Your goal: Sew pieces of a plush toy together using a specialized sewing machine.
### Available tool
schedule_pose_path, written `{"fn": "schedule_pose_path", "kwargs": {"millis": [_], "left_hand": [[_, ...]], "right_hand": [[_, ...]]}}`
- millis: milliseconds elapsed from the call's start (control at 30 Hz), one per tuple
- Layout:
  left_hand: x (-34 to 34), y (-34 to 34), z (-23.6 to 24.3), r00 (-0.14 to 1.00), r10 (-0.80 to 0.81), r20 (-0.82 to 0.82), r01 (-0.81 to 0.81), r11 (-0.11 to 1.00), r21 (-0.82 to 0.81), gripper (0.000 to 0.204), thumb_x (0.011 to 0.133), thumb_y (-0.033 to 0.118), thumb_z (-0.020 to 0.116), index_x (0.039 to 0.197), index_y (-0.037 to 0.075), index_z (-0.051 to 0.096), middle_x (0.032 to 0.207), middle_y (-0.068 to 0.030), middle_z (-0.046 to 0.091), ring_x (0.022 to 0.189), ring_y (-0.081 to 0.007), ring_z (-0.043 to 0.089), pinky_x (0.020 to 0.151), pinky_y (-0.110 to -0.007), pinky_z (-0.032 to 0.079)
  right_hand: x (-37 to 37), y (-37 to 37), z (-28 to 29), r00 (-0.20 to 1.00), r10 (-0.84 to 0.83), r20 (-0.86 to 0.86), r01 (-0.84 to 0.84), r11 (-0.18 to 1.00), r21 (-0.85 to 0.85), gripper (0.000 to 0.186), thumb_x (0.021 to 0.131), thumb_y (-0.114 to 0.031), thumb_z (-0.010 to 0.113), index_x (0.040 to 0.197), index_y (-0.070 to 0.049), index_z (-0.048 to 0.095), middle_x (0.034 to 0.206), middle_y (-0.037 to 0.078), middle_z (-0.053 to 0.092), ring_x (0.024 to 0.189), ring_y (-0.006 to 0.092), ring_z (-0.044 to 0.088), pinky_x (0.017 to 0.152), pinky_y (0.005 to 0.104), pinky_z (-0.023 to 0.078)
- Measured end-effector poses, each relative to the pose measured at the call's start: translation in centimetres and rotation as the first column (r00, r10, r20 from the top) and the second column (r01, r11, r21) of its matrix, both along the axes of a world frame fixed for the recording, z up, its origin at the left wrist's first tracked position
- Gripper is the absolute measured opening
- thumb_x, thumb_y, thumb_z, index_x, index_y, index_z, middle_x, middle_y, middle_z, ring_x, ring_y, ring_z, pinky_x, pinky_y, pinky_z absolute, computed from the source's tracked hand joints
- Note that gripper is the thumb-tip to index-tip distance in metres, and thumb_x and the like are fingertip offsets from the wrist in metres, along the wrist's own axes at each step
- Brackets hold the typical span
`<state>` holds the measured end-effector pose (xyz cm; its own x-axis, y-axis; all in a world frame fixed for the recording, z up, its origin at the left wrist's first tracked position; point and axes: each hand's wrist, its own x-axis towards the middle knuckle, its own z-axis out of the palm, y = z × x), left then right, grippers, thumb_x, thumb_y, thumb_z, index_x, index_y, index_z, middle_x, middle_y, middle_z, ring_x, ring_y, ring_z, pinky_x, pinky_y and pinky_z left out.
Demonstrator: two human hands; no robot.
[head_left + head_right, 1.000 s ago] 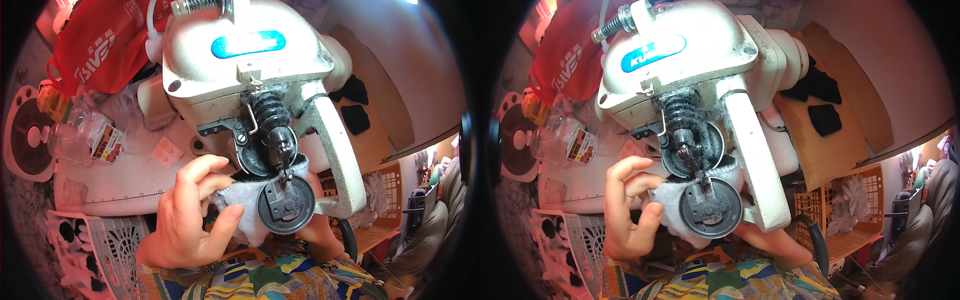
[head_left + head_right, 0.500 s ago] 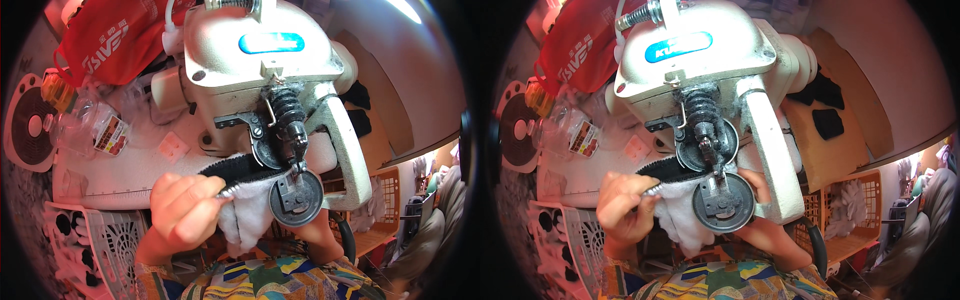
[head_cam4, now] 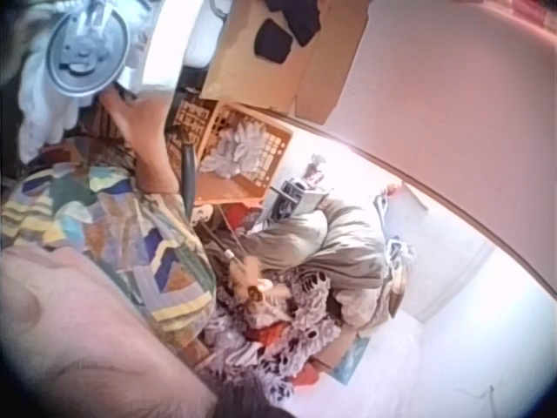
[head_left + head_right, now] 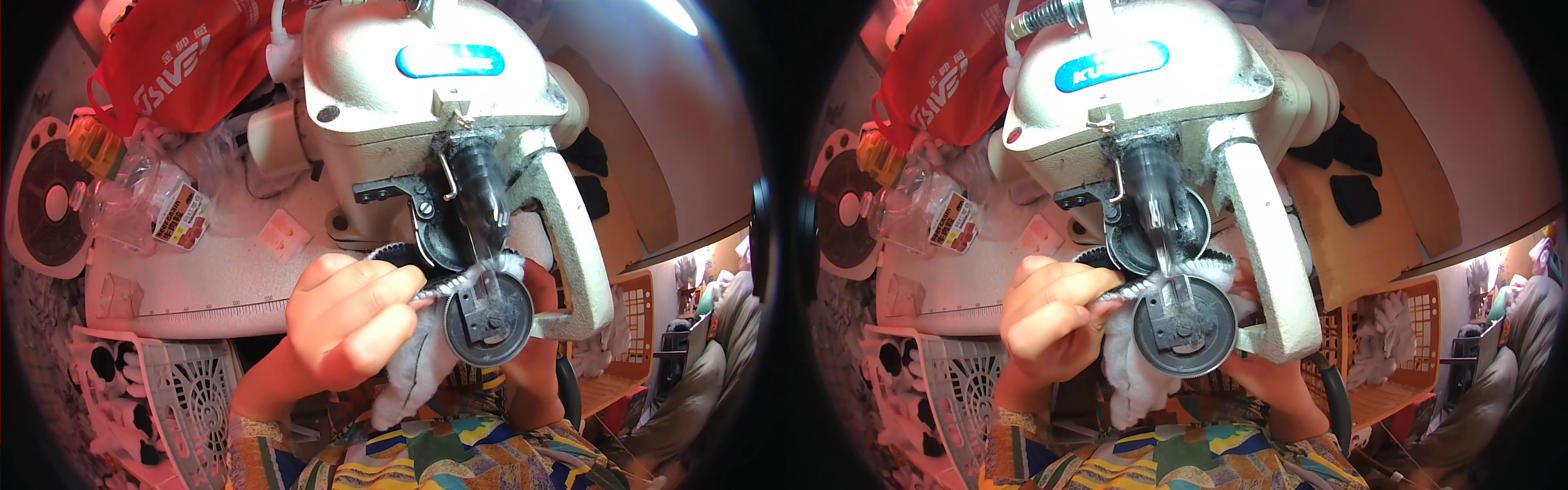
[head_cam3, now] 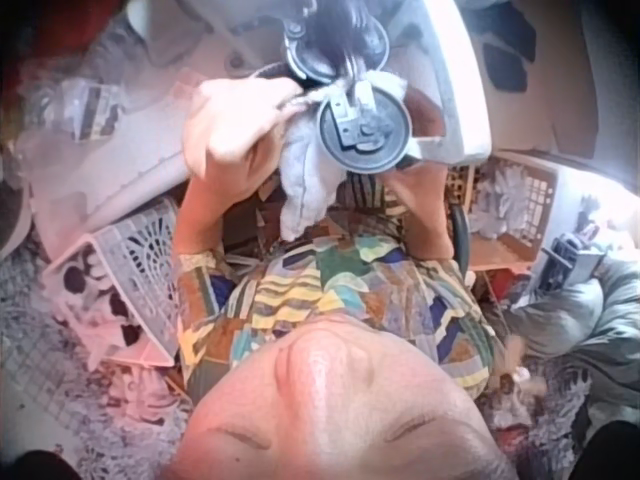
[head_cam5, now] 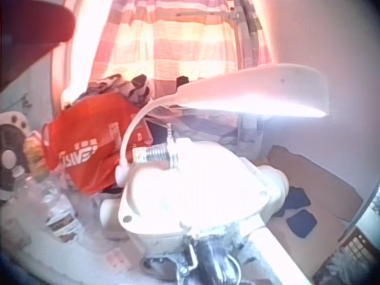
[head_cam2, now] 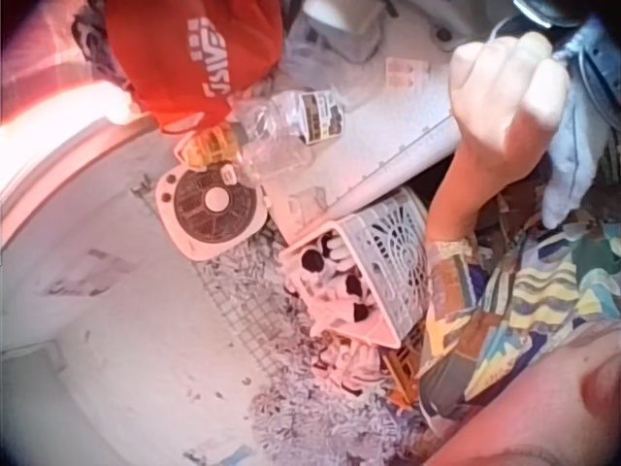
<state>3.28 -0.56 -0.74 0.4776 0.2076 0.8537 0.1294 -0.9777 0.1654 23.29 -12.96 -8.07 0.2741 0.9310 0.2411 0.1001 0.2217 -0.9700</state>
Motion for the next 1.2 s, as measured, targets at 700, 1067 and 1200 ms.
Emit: {"fn": "schedule_pose_path", "kwargs": {"millis": [700, 1067, 1200], "left_hand": [[1.7, -1.8, -1.1, 0.994, 0.037, 0.105, -0.015, 0.979, -0.205, 0.031, 0.077, -0.014, 0.062, 0.096, 0.003, 0.044, 0.083, -0.0145, 0.065, 0.071, -0.0245, 0.062, 0.072, -0.034, 0.045], [-0.6, -7.6, -7.8, 0.996, 0.05, -0.071, -0.071, 0.939, -0.335, 0.043, 0.069, -0.013, 0.066, 0.104, 0.004, 0.047, 0.089, -0.0116, 0.064, 0.068, -0.0284, 0.061, 0.064, -0.038, 0.045], [-0.7, -10.0, -6.5, 0.984, 0.095, -0.147, -0.101, 0.994, -0.034, 0.034, 0.076, 0.003, 0.066, 0.1, 0.008, 0.042, 0.092, -0.0142, 0.069, 0.07, -0.0225, 0.063, 0.061, -0.031, 0.038]], "right_hand": [[3.2, 5.2, 5.2, 0.948, 0.227, 0.225, -0.277, 0.935, 0.222, 0.026, 0.08, -0.007, 0.071, 0.1, 0.007, 0.063, 0.109, 0.013, 0.051, 0.099, 0.0237, 0.053, 0.09, 0.032, 0.042], [-1.1, -2.9, -4.7, 0.916, 0.149, 0.372, -0.161, 0.987, 0.001, 0.024, 0.075, 0.003, 0.068, 0.095, -0.01, 0.071, 0.092, 0.009, 0.049, 0.09, 0.0255, 0.05, 0.081, 0.0329, 0.043], [-2.8, -3.3, -2.9, 0.959, 0.023, -0.282, -0.021, 1.0, 0.01, 0.029, 0.082, 0.007, 0.063, 0.109, -0.003, 0.062, 0.091, 0.003, 0.047, 0.084, 0.0113, 0.049, 0.071, 0.0226, 0.041]]}}
